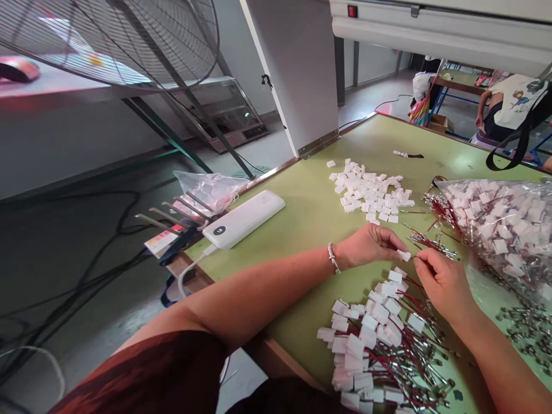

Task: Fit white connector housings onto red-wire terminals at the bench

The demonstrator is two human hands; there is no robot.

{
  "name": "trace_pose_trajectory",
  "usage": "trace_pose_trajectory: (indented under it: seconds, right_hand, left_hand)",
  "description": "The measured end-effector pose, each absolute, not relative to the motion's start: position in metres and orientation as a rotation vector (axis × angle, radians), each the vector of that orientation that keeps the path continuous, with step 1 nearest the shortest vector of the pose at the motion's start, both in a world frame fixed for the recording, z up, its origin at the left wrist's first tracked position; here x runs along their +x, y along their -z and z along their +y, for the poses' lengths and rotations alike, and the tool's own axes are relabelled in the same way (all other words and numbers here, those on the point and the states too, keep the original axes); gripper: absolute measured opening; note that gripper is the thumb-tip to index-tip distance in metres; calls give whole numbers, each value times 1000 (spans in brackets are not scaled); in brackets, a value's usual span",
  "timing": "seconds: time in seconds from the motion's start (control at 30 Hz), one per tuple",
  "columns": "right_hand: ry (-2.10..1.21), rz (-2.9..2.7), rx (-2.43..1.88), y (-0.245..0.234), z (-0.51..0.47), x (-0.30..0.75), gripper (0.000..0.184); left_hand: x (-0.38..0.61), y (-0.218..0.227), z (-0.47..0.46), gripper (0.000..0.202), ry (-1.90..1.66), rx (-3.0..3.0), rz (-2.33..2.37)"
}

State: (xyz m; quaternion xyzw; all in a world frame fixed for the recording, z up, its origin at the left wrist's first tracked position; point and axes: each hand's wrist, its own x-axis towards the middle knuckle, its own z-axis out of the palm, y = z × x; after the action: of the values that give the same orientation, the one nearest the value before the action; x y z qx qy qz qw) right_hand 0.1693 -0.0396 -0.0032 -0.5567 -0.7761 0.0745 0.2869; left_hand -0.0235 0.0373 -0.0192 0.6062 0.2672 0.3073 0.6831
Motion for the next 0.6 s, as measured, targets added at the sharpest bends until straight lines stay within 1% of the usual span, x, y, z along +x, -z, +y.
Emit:
trace_pose_trajectory:
  seconds: [0.23,0.3,0.37,0.43,0.5,0.57,0.6]
  right_hand:
    - [-274,-1990,-1497,11,-38,167,20]
    - [-339,-1984,-1504,10,-38,167,21]
    - [-399,-1993,-1509,8,-40,165,21]
    - [-499,-2046,-1483,4,-43,162,21]
    - [-661,-2125,-1423,0,-46,161,20]
    - [-783,-2143,-1392,-5,-47,166,22]
    - [-777,-2103,-1420,-6,-45,172,24]
  left_hand:
    - [-18,19,32,15,-707,1416,640]
    - [-23,15,39,16,-681,1598,549]
    - [-30,12,50,20,-707,1907,501]
    - [-37,11,64,23,-792,2239,673]
    - [-42,15,76,24,-810,2479,989]
    - [-43,22,85,23,-711,2635,1171]
    - [-43,25,88,21,-656,2694,1185]
